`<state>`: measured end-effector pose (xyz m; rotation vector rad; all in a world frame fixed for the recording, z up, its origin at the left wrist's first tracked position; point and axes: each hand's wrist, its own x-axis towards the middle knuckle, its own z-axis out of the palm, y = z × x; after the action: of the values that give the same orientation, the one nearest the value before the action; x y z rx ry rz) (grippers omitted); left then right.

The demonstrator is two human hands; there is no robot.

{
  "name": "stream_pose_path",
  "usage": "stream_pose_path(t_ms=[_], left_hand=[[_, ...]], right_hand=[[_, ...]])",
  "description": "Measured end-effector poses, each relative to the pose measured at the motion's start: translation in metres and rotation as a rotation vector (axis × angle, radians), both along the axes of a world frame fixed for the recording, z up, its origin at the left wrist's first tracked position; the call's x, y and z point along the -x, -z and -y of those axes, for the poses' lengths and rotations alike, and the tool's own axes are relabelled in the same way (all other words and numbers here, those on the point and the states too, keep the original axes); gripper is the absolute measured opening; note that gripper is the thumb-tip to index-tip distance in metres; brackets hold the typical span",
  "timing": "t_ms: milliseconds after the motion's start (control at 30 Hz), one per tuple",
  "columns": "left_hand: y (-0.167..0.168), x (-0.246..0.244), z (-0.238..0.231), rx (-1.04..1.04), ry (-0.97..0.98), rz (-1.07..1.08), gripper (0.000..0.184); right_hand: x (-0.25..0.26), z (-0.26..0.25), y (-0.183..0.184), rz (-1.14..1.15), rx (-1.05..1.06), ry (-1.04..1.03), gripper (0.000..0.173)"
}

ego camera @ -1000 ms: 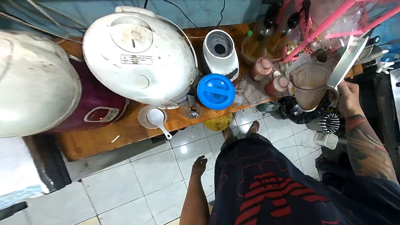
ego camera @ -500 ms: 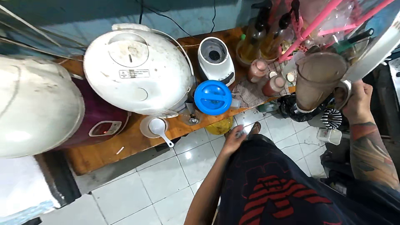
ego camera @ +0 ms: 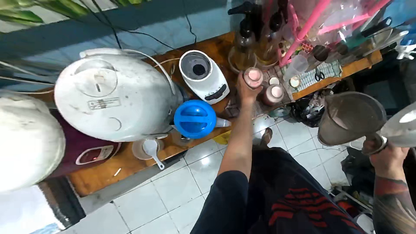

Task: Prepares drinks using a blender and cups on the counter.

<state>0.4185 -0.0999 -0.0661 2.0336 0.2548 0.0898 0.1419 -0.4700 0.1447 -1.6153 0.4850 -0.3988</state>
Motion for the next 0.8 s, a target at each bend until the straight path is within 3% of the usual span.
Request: stream_pose_path(t_ms=[200, 433, 567, 700, 800], left_hand=[[0.000, -0.002, 0.012, -0.152, -0.080, 0.035, 0.113], [-0.024, 0.053, 0.011, -0.132, -0.275, 0.110, 0.108], [-0.014, 0.087, 0.018, -0.003, -0.307, 0.157, 0.108], [-0.006, 0.101, 0.033, 0.000, -0.376, 0.009, 0.112], [-0.003, 0.100, 0.034, -0.017, -0.380, -0.016, 0.114]], right_hand=[[0.009, 0.053, 0.025, 0.015, 0.097, -0.078, 0.018], [-0.010, 0.094, 0.048, -0.089, 0.049, 0.014, 0.035], [-0.018, 0.108, 0.059, -0.110, 0.050, -0.040, 0.043], [-0.038, 0.059, 0.009, -0.239, 0.038, -0.081, 0.032], [-0.042, 0.063, 0.016, -0.133, 0.056, -0.236, 0.010]])
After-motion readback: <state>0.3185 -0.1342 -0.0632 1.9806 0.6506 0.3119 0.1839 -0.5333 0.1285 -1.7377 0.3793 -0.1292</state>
